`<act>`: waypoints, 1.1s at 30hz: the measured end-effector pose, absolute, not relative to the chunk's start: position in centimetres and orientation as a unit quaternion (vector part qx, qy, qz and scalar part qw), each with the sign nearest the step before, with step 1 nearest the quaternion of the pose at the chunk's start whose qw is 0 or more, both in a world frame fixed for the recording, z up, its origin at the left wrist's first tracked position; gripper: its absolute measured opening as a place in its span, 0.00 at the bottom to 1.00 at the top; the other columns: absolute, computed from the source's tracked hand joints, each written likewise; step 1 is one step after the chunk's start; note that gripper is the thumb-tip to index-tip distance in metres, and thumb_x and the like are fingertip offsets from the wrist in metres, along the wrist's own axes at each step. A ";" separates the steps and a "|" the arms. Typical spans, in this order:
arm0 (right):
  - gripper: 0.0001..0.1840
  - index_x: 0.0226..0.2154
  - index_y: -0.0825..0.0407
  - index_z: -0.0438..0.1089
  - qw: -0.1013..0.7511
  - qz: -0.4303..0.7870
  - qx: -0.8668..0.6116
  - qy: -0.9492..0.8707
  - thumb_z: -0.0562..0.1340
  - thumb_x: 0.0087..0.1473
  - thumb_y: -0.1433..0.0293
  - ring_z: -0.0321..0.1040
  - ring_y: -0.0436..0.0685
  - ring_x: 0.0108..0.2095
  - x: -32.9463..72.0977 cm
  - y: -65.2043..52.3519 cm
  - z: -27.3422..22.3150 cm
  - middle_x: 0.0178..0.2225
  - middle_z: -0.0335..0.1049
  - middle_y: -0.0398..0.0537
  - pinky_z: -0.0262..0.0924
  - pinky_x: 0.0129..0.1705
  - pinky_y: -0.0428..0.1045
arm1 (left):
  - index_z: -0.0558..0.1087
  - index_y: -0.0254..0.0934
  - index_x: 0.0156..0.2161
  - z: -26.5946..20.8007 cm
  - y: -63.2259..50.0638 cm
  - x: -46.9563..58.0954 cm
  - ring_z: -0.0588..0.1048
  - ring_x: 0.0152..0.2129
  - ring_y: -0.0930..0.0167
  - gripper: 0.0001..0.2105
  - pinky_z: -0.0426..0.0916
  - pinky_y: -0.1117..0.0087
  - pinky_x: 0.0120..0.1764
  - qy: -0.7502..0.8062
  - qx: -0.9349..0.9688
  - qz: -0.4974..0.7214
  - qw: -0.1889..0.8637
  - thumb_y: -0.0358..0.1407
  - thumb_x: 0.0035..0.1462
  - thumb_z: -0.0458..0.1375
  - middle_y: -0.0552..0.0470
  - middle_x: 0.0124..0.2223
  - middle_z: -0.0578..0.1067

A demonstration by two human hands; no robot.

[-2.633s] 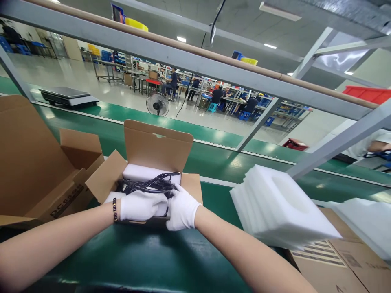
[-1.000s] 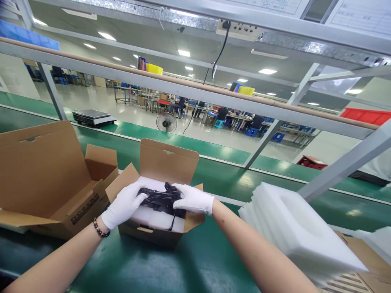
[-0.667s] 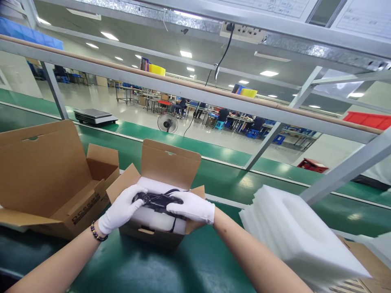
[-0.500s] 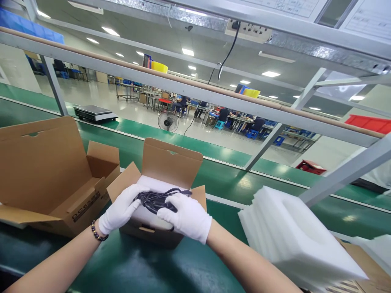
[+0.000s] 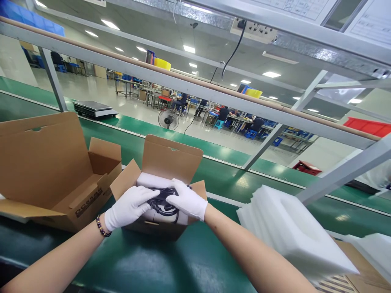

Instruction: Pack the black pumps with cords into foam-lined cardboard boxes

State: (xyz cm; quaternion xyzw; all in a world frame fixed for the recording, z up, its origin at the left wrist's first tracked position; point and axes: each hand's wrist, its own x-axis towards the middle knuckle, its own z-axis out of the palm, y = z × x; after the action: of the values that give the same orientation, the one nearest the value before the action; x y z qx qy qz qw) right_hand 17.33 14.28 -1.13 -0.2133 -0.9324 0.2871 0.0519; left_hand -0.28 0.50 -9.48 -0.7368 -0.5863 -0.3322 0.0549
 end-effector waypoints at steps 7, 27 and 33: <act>0.23 0.53 0.48 0.61 0.005 0.316 -0.145 -0.938 0.52 0.58 0.57 0.62 0.57 0.51 19.5 14.1 1.0 0.51 0.66 0.47 0.55 0.54 0.52 | 0.69 0.37 0.43 -9.7 1.3 0.0 0.71 0.38 0.65 0.09 0.65 0.62 0.43 -0.644 -0.651 -0.400 0.043 0.34 0.59 0.50 0.49 0.41 0.74; 0.15 0.36 0.55 0.72 -0.024 0.430 -0.174 -0.885 0.63 0.41 0.70 0.68 0.57 0.38 16.5 18.4 -3.0 0.37 0.74 0.45 0.64 0.42 0.51 | 0.71 0.39 0.44 -8.2 2.8 0.4 0.73 0.39 0.68 0.11 0.66 0.65 0.45 -0.649 -0.625 -0.433 -0.025 0.34 0.60 0.49 0.52 0.42 0.76; 0.10 0.27 0.56 0.69 -0.111 0.471 -0.286 -0.827 0.64 0.36 0.71 0.69 0.56 0.23 16.3 19.4 -2.8 0.20 0.70 0.43 0.68 0.30 0.53 | 0.72 0.39 0.43 -8.5 3.1 0.4 0.73 0.38 0.67 0.10 0.67 0.65 0.44 -0.652 -0.642 -0.404 -0.014 0.34 0.59 0.51 0.52 0.41 0.76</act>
State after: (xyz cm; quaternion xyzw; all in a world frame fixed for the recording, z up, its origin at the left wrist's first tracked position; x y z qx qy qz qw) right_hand 16.32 19.40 -2.75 -0.2864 -0.8271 0.4707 -0.1107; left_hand 0.42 3.09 -8.46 -0.6416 -0.6519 -0.4039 -0.0143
